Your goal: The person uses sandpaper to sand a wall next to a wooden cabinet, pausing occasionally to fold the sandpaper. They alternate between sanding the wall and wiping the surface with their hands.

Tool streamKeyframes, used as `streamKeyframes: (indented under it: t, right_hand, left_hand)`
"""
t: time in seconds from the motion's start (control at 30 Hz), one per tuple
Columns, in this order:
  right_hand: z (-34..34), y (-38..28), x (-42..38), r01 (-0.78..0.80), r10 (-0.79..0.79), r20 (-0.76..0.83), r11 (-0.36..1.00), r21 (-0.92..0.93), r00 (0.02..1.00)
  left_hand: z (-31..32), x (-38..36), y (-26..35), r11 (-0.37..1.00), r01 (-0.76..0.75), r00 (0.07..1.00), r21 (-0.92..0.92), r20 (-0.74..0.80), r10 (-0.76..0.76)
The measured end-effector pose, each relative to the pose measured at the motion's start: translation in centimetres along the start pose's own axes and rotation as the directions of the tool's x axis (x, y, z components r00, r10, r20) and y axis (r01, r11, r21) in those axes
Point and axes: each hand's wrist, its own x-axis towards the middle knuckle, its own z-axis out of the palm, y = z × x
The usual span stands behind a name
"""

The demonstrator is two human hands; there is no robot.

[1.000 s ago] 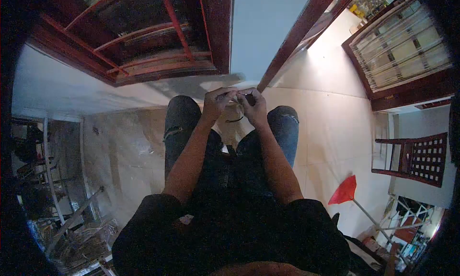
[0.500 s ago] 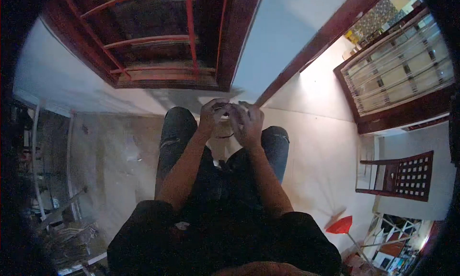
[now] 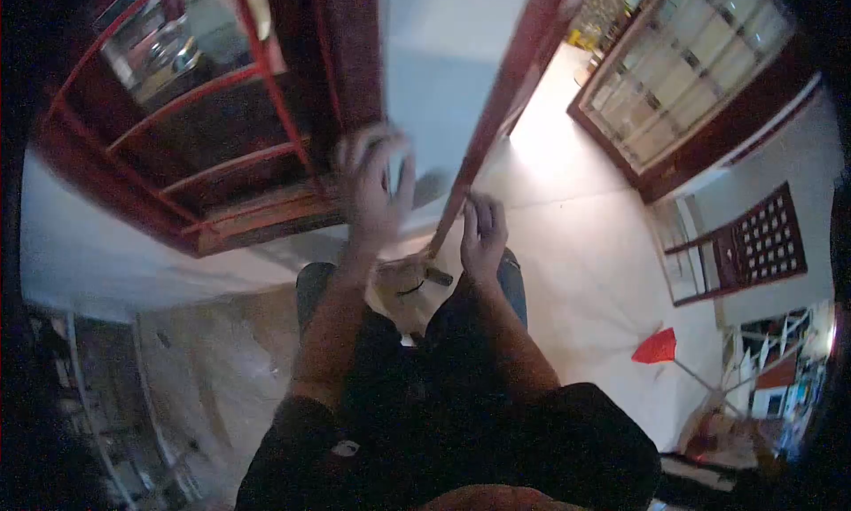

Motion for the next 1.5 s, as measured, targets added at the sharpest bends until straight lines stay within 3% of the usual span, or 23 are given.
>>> streamKeyframes:
  t: [0.03,0.1,0.13,0.17,0.23,0.3,0.43,0.5,0.57,0.67,0.83,0.93,1.13,1.2,1.33,1.5]
  right_hand:
    - [-0.3,-1.0,1.5,0.020,-0.023,-0.016,0.990,-0.138,1.000]
    - [0.2,-3.1,4.5,0.184,-0.185,-0.064,0.983,-0.026,0.981]
    - [0.6,-3.0,5.8,0.170,-0.172,-0.081,0.985,-0.023,0.982]
    - [1.2,-2.7,6.9,0.167,-0.168,-0.150,0.986,-0.021,0.974]
    - [1.7,-2.5,7.9,0.152,-0.149,-0.226,0.988,-0.005,0.963]
    - [2.0,-2.8,8.4,0.239,-0.282,-0.269,0.954,-0.183,0.921]
    - [2.5,-2.4,8.6,0.257,-0.309,-0.363,0.948,-0.186,0.879]
    - [2.5,-1.3,8.7,0.339,-0.475,-0.316,0.852,-0.400,0.822]
    - [2.7,-0.3,8.3,0.322,-0.460,-0.301,0.853,-0.411,0.835]
    - [2.3,0.6,7.2,0.311,-0.452,-0.261,0.842,-0.441,0.853]
    - [1.9,-1.3,8.1,0.294,-0.459,-0.278,0.829,-0.476,0.844]
    - [2.2,-1.2,8.4,0.368,-0.545,-0.264,0.782,-0.504,0.796]
    - [2.1,0.0,7.5,0.324,-0.513,-0.243,0.776,-0.541,0.823]
    - [2.1,-1.2,8.4,0.353,-0.547,-0.302,0.784,-0.510,0.781]
    - [2.1,-1.1,8.6,0.351,-0.575,-0.275,0.743,-0.569,0.771]
    - [1.5,0.5,6.1,0.258,-0.448,-0.219,0.779,-0.571,0.867]
  left_hand:
    - [-0.3,3.0,0.8,0.987,-0.121,0.991,0.107,-0.044,0.126]
    - [0.1,7.6,1.4,0.893,-0.313,0.927,0.324,-0.102,0.362]
    - [0.7,9.2,1.3,0.819,-0.380,0.877,0.430,-0.115,0.466]
    - [1.7,9.8,0.7,0.816,-0.394,0.875,0.424,-0.097,0.473]
    - [3.5,10.6,-0.3,0.707,-0.377,0.794,0.598,-0.184,0.579]
    - [4.2,10.4,-0.3,0.701,-0.396,0.782,0.593,-0.183,0.596]
    - [4.4,10.1,-1.4,0.723,-0.437,0.819,0.535,-0.096,0.566]
    - [4.7,9.8,-2.1,0.752,-0.424,0.855,0.504,-0.051,0.516]
    - [4.8,9.3,-3.6,0.780,-0.414,0.884,0.470,0.004,0.467]
    - [5.2,9.0,-5.4,0.792,-0.415,0.871,0.448,-0.055,0.487]
    - [4.7,9.7,-4.1,0.626,-0.537,0.762,0.566,0.006,0.648]
    - [4.3,9.9,-3.3,0.518,-0.582,0.690,0.627,0.043,0.723]
    - [3.8,10.2,-2.6,0.568,-0.581,0.719,0.582,0.040,0.694]
    - [3.8,10.2,-2.7,0.557,-0.589,0.715,0.586,0.056,0.697]
    - [3.9,10.3,-2.9,0.512,-0.590,0.700,0.624,0.080,0.709]
    - [3.7,10.3,-2.1,0.469,-0.570,0.673,0.675,0.056,0.738]
